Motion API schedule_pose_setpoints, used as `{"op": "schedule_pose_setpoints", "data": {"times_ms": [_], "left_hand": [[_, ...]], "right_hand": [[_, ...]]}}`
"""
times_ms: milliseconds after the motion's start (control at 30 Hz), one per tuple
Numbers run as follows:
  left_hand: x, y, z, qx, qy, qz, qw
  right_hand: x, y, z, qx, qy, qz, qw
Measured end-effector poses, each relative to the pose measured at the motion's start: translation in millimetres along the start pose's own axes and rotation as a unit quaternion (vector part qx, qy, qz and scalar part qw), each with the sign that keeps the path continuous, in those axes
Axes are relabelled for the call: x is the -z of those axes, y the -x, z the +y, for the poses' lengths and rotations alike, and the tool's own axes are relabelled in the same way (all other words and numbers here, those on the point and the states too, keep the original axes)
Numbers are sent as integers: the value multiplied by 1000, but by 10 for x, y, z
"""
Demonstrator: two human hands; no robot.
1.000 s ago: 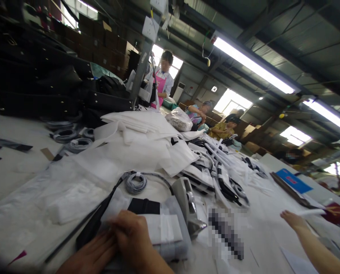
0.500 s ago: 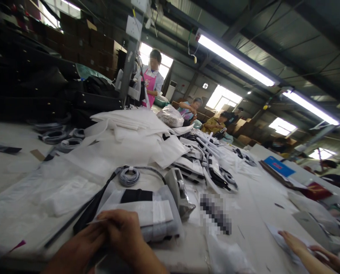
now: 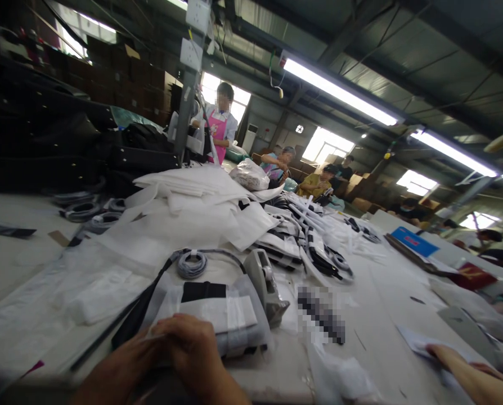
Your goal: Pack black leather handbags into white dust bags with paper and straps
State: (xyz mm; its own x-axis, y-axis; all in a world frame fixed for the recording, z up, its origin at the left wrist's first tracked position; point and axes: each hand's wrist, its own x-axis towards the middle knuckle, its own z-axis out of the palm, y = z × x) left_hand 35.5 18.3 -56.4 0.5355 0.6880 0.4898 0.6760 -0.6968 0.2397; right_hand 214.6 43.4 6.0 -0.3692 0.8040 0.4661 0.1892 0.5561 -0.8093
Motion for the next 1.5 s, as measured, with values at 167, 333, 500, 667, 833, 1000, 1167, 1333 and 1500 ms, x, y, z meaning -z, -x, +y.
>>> {"op": "schedule_pose_setpoints", "data": {"times_ms": [167,333,500,667,833,1000,1167,1333,1500], "left_hand": [[18,-17,8,-3,-2,5,1000],[-28,46,-17,33,34,-23,999],[82,62,-39,39,44,-19,998],[335,117,-135,-7,54,-47,997],[423,119,-199,36,92,-17,995],[404,-6,-176,25,59,-62,996],[420,-19,-180,-15,47,-80,996],[461,2,-171,-44,41,-94,994],[270,85,-302,-90,-10,-57,994]], "right_hand": [[157,223,64,39,43,-6,998],[96,283,121,41,67,-5,997],[77,306,170,66,59,-2,996],[85,377,243,87,57,-9,995],[64,418,275,109,94,-30,989],[67,408,223,171,179,-45,968],[122,789,150,185,236,1,954],[50,1321,274,193,439,29,877],[-181,1211,360,215,456,59,862]]}}
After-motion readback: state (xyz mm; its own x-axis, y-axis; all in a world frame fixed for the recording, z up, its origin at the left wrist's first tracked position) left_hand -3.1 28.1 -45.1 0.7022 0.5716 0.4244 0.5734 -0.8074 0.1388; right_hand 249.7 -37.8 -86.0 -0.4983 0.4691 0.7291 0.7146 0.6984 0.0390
